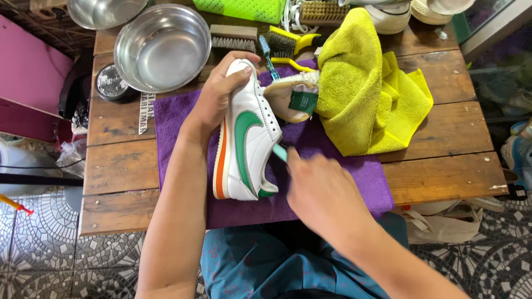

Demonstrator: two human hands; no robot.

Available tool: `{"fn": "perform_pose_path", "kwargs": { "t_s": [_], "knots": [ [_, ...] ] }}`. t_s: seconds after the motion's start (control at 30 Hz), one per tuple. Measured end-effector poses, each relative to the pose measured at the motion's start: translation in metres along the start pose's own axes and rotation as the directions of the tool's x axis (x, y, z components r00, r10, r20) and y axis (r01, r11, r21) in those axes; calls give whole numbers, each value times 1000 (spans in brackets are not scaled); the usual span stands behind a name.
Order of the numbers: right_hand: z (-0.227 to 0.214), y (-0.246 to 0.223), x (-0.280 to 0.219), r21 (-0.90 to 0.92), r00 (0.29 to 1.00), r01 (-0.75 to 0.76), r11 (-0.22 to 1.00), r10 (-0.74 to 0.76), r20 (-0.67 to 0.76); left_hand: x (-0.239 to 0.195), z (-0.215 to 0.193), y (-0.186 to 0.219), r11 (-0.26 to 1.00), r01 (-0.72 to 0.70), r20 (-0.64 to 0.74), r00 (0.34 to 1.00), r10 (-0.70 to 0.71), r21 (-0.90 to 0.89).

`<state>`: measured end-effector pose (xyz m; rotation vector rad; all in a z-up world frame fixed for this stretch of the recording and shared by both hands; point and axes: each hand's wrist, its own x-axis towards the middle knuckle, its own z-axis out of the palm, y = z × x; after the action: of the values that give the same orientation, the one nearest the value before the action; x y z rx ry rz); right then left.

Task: The person scrubs a white sneaker with green and orange accents using a toothbrush. They repeatedly dip the brush into a metal bowl of water and scrub various parts of the shoe, including the sides, toe box, and sole, while holding the shoe on a purple towel.

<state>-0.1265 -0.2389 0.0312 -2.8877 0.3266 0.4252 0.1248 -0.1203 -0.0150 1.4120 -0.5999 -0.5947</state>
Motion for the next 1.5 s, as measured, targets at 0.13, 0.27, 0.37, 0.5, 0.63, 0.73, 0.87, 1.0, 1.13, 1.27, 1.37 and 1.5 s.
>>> {"fn": "perform_pose_path", "kwargs": {
  "t_s": [0.13, 0.27, 0.37, 0.5, 0.63, 0.73, 0.87, 1.0, 1.13, 1.27, 1.37, 1.5],
  "knots": [
    [10, -2, 31, 27, 994, -35, 999, 38, -107, 2, -1, 6, 993, 74, 8, 997, -74, -90],
    [10, 14, -19, 9, 1000, 11, 1000, -11, -11, -1, -9, -5, 997, -31, -15, 999, 30, -77],
    [6, 15, -30, 1, 999, -13, 1000, 13, 34, 2, -7, -2, 992, -31, 15, 999, 33, -122],
    [-2, -5, 18, 60, 997, -80, 995, 81, -6, -4, -8, 3, 983, -32, 69, 997, 45, -183],
    [2, 0, -17, -15, 999, -31, 999, 31, -8, -7, -6, 6, 977, -11, 49, 999, 22, -212],
    [7, 7, -43, -50, 993, -61, 997, 65, 99, -6, -3, 10, 982, -2, 23, 1000, 6, -189],
    [11, 3, -3, 27, 998, -56, 998, 55, 34, -8, -3, 1, 979, 14, 23, 1000, -10, -204],
    [5, -1, 0, -21, 999, -43, 999, 43, -5, -7, -4, 10, 977, 27, 40, 999, -19, -211],
    [16, 19, -32, -41, 1000, -19, 999, 18, -12, -6, -1, 5, 971, 10, 20, 1000, -6, -238],
    [5, 9, 11, -18, 998, -59, 998, 59, -8, -8, 0, 10, 976, 55, 17, 998, -53, -213],
    [5, 13, 6, -46, 996, -52, 998, 49, -68, -4, 1, 6, 975, 43, 31, 999, -37, -220],
    [24, 36, -23, -20, 994, -111, 994, 111, -1, 1, -3, 3, 977, 35, 7, 999, -34, -212]
  ]
}}
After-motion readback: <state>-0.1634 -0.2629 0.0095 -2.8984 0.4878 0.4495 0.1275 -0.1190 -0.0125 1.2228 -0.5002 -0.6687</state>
